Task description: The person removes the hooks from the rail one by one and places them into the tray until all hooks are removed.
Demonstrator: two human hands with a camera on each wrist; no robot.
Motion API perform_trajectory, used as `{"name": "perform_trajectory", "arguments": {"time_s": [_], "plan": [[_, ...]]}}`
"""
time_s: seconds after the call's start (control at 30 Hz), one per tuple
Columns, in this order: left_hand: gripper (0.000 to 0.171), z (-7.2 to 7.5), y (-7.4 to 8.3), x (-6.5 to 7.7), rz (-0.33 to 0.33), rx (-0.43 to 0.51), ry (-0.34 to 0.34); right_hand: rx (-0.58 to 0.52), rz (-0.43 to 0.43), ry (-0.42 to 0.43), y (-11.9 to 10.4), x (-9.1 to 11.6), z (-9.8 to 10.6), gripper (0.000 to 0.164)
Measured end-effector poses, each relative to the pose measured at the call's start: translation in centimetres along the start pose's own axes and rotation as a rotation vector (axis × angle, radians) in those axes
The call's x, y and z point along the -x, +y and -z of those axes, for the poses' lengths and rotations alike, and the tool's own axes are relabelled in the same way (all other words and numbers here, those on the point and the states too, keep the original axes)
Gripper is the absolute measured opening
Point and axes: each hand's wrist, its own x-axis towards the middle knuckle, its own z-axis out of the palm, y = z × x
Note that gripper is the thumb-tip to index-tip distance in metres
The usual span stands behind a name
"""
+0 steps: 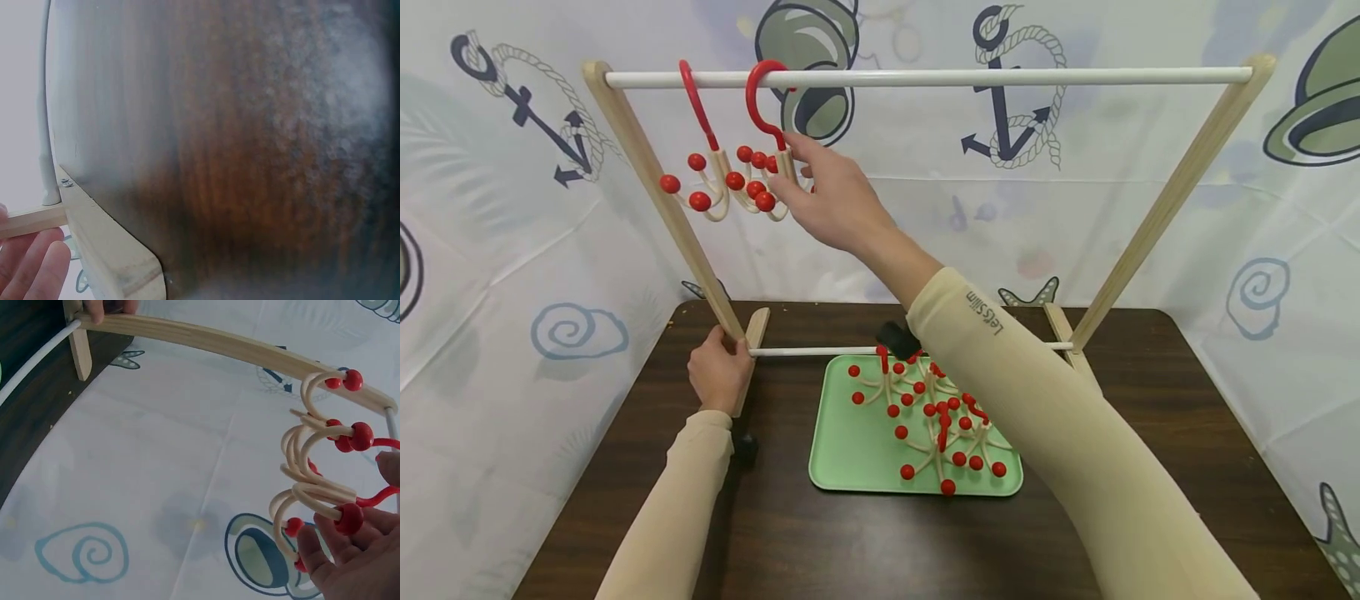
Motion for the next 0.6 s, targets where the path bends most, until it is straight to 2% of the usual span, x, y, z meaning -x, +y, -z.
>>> {"name": "perform_trajectory", "arguments": {"time_s": [0.27,0.47,0.6], "plan": [[0.029,0.2,-0.3,0.0,0.012,-0.011,-0.017,-0.084,-0.085,0.027,-0.2,-0.8,-1.2,0.055],[0.029,0.1,-0.4,-0.1,0.012,-0.008,-0.029,-0.043,-0.115,0.085,0.0,-0.8,-1.2,0.051],[0.028,-0.1,-0.3,-0.2,0.010,-0.006,-0.026,0.012,-0.113,0.120,0.6,-0.8,-0.6,0.042]]}}
